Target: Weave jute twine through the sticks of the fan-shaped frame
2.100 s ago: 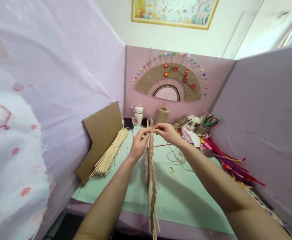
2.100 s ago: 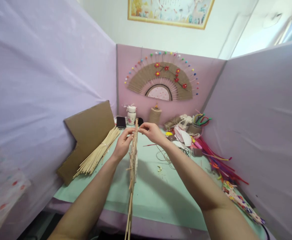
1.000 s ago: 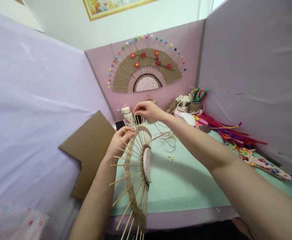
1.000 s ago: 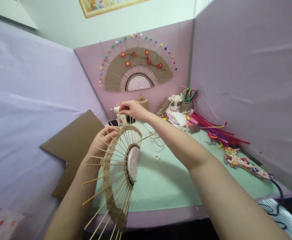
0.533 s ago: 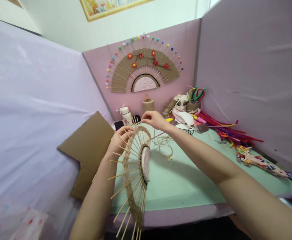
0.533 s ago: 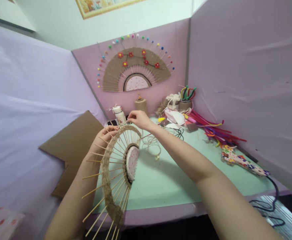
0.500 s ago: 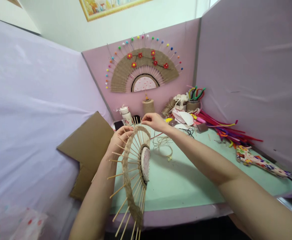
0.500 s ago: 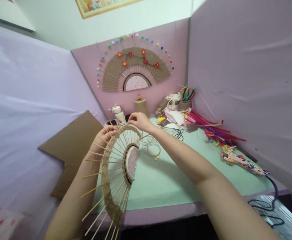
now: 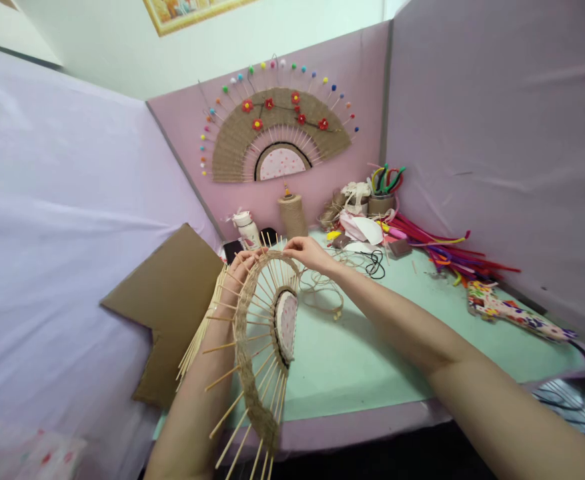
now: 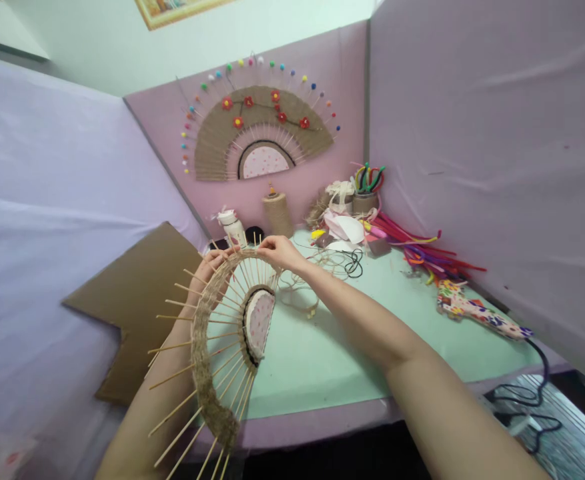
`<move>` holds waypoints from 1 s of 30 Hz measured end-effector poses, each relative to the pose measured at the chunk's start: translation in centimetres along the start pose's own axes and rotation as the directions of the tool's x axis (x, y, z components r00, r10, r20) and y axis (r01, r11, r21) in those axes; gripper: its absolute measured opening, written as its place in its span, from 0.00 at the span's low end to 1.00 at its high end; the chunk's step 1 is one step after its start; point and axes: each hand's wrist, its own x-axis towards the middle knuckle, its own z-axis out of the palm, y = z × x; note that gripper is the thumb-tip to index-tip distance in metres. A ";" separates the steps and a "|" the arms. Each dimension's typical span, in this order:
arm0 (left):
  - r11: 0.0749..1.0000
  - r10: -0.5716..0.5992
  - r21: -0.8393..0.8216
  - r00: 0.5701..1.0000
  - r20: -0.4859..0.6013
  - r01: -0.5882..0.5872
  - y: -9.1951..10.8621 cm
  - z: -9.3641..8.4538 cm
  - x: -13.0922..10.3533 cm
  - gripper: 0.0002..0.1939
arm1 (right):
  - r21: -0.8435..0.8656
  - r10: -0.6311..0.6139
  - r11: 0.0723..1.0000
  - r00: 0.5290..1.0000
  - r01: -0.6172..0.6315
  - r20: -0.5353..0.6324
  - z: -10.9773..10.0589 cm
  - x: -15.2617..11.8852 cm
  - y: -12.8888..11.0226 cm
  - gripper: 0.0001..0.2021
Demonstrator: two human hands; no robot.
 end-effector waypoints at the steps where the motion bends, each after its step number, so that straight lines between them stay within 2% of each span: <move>1: 1.000 0.002 -0.009 1.000 -0.005 -0.002 0.0 0.0 -0.1 0.11 | -0.006 -0.008 1.000 1.000 0.008 -0.009 -0.4 0.3 0.0 0.07; 6: 0.996 0.050 -0.075 0.997 0.059 -0.046 -0.1 0.2 -0.4 0.11 | -0.156 -0.097 0.984 0.993 0.087 -0.062 -1.8 2.3 -0.4 0.05; 11: 0.994 0.059 -0.092 0.995 0.078 -0.052 -0.2 0.2 -0.4 0.11 | -0.316 -0.165 0.940 0.983 0.133 -0.078 -1.7 4.1 -1.7 0.05; 16: 0.990 0.021 -0.139 0.995 0.099 -0.007 0.2 0.2 -0.8 0.10 | -0.388 -0.244 0.894 0.970 0.223 -0.004 -0.8 5.6 -3.0 0.02; 20: 0.993 0.002 -0.117 0.996 0.089 0.008 0.4 0.5 -1.2 0.08 | -0.414 -0.298 0.859 0.952 0.301 0.074 -0.2 6.7 -3.6 0.05; 25: 0.991 -0.008 -0.133 0.996 0.089 0.020 0.3 0.6 -1.0 0.11 | -0.419 -0.244 0.872 0.967 0.253 0.075 0.0 7.6 -3.6 0.05; 30: 0.989 0.006 -0.150 0.996 0.090 0.008 0.0 0.5 -0.7 0.12 | -0.428 -0.170 0.889 0.985 0.164 0.026 -0.6 6.6 -2.5 0.02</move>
